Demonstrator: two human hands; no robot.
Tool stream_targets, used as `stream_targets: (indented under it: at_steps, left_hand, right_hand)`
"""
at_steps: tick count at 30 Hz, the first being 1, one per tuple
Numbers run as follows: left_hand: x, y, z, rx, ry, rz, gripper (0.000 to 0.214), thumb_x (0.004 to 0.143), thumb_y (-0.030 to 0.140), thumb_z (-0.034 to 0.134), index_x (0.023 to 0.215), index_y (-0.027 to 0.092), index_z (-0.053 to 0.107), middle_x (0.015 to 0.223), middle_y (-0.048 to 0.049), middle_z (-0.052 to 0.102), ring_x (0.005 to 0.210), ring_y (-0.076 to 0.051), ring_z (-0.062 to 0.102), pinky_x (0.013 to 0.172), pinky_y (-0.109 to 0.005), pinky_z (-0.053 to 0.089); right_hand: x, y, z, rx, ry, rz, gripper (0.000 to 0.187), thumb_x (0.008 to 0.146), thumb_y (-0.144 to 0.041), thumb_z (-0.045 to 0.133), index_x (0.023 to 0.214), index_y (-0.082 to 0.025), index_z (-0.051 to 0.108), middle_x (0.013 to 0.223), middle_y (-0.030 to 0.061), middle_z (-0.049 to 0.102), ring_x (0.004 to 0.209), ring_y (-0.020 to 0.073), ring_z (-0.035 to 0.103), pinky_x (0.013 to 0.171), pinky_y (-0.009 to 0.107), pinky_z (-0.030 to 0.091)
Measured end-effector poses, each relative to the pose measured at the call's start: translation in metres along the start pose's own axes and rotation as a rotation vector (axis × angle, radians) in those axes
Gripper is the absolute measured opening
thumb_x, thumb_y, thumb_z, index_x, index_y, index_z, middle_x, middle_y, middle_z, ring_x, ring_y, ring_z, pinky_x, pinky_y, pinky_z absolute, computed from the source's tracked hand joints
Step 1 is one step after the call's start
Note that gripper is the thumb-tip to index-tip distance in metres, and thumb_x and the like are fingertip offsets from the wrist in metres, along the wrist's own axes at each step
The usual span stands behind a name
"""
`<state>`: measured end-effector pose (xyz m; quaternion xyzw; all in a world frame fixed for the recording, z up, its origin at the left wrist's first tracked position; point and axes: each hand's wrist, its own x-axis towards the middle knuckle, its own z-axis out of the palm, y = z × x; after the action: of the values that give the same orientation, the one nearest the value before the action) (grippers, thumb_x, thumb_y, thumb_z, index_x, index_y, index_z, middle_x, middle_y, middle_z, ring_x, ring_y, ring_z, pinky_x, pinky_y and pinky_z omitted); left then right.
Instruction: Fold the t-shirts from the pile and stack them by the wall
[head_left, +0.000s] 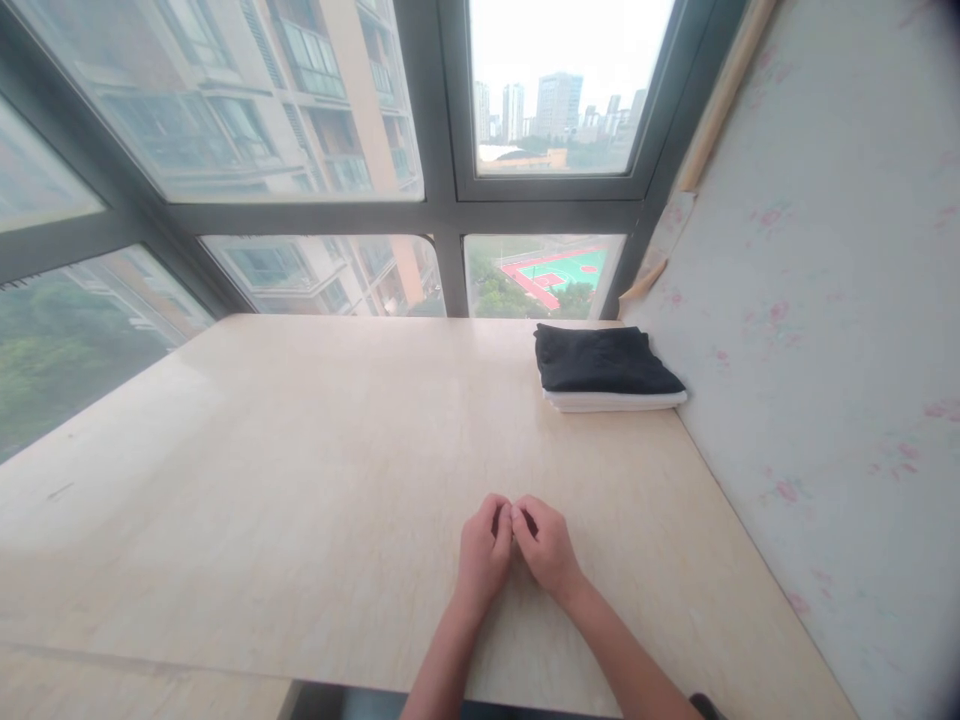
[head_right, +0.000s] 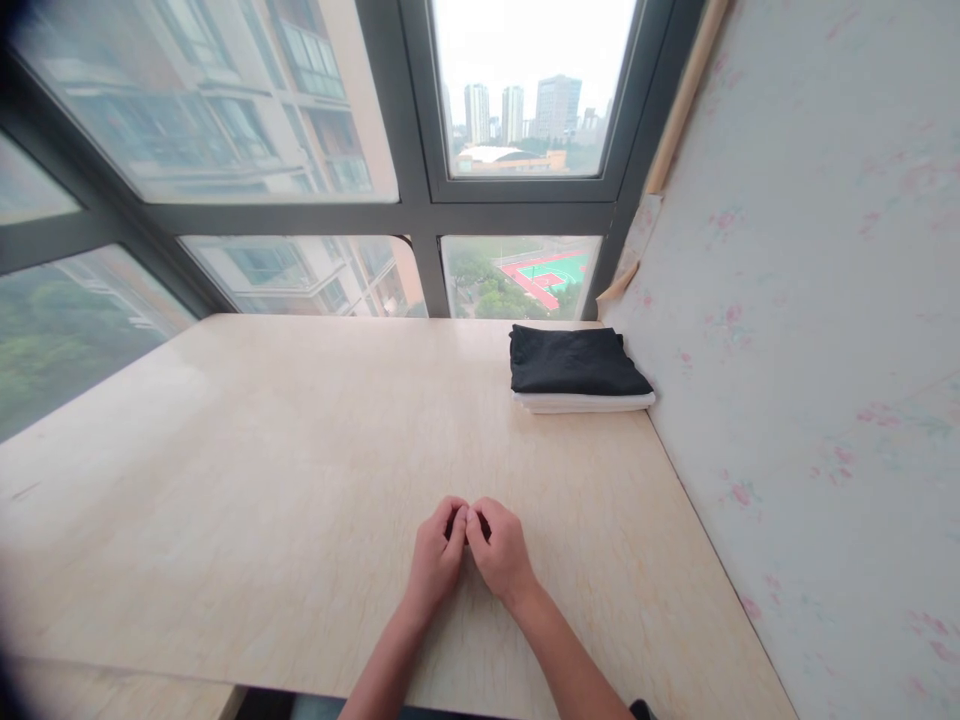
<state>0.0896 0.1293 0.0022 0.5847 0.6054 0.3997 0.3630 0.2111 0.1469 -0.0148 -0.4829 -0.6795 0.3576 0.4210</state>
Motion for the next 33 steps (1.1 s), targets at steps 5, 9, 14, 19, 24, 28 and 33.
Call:
stream_targets:
  at_steps: [5, 9, 14, 19, 24, 28, 33]
  left_hand:
    - [0.000, 0.000, 0.000, -0.004, -0.004, 0.004, 0.028, 0.098, 0.037, 0.039, 0.086, 0.019, 0.056, 0.072, 0.0001, 0.059, 0.064, -0.013, 0.051, 0.061, -0.025, 0.035]
    - [0.001, -0.001, 0.001, 0.002, 0.001, 0.006, 0.028, 0.098, 0.037, 0.038, 0.085, 0.019, 0.056, 0.072, -0.0003, 0.059, 0.065, -0.013, 0.052, 0.062, -0.026, 0.035]
    - [0.001, -0.002, 0.001, 0.006, 0.003, 0.014, 0.027, 0.098, 0.036, 0.039, 0.085, 0.019, 0.056, 0.073, -0.0008, 0.061, 0.066, -0.014, 0.053, 0.062, -0.026, 0.036]
    - [0.000, -0.001, 0.000, 0.020, 0.002, 0.023, 0.029, 0.098, 0.037, 0.037, 0.087, 0.019, 0.056, 0.073, -0.0014, 0.062, 0.065, -0.014, 0.055, 0.061, -0.025, 0.037]
    - [-0.002, -0.001, 0.001, 0.068, -0.032, 0.054, 0.025, 0.097, 0.034, 0.039, 0.095, 0.019, 0.060, 0.076, -0.0020, 0.064, 0.067, -0.015, 0.057, 0.065, -0.026, 0.040]
    - [-0.002, -0.003, 0.003, 0.120, -0.050, 0.076, 0.021, 0.094, 0.031, 0.043, 0.093, 0.019, 0.061, 0.079, -0.0039, 0.065, 0.071, -0.016, 0.057, 0.068, -0.027, 0.040]
    - [0.000, -0.004, 0.003, 0.143, -0.047, 0.075, 0.020, 0.095, 0.030, 0.043, 0.092, 0.020, 0.060, 0.078, -0.0037, 0.065, 0.069, -0.016, 0.057, 0.066, -0.027, 0.039]
  right_hand:
    - [0.000, 0.000, 0.000, 0.003, 0.000, 0.001, 0.031, 0.099, -0.030, 0.040, 0.073, -0.019, 0.051, 0.068, -0.0007, 0.052, 0.065, 0.0130, 0.047, 0.062, 0.025, 0.035]
    - [0.001, -0.001, -0.001, 0.004, 0.000, -0.001, 0.030, 0.098, -0.030, 0.039, 0.073, -0.019, 0.052, 0.068, -0.0006, 0.052, 0.064, 0.0130, 0.047, 0.062, 0.025, 0.036]
    - [0.001, -0.003, -0.001, -0.004, 0.009, -0.002, 0.030, 0.098, -0.030, 0.040, 0.072, -0.019, 0.052, 0.067, -0.0005, 0.052, 0.063, 0.0130, 0.047, 0.061, 0.025, 0.036]
    - [0.001, -0.001, 0.000, 0.036, -0.016, 0.042, 0.031, 0.097, -0.034, 0.042, 0.072, -0.019, 0.054, 0.067, -0.0003, 0.053, 0.063, 0.0132, 0.049, 0.061, 0.025, 0.037]
    - [0.040, 0.005, -0.040, 0.208, -0.177, 0.179, 0.035, 0.095, -0.044, 0.045, 0.076, -0.019, 0.058, 0.065, 0.0008, 0.061, 0.056, 0.0135, 0.055, 0.055, 0.024, 0.042]
    - [0.117, 0.019, -0.120, -0.106, 0.191, 0.020, 0.032, 0.094, -0.042, 0.045, 0.086, -0.018, 0.064, 0.077, 0.0054, 0.068, 0.065, 0.0163, 0.061, 0.063, 0.027, 0.047]
    - [0.217, 0.047, -0.199, -0.703, 0.116, 0.035, 0.040, 0.087, -0.015, 0.040, 0.118, -0.014, 0.066, 0.123, 0.0129, 0.066, 0.108, 0.0218, 0.062, 0.098, 0.035, 0.047]
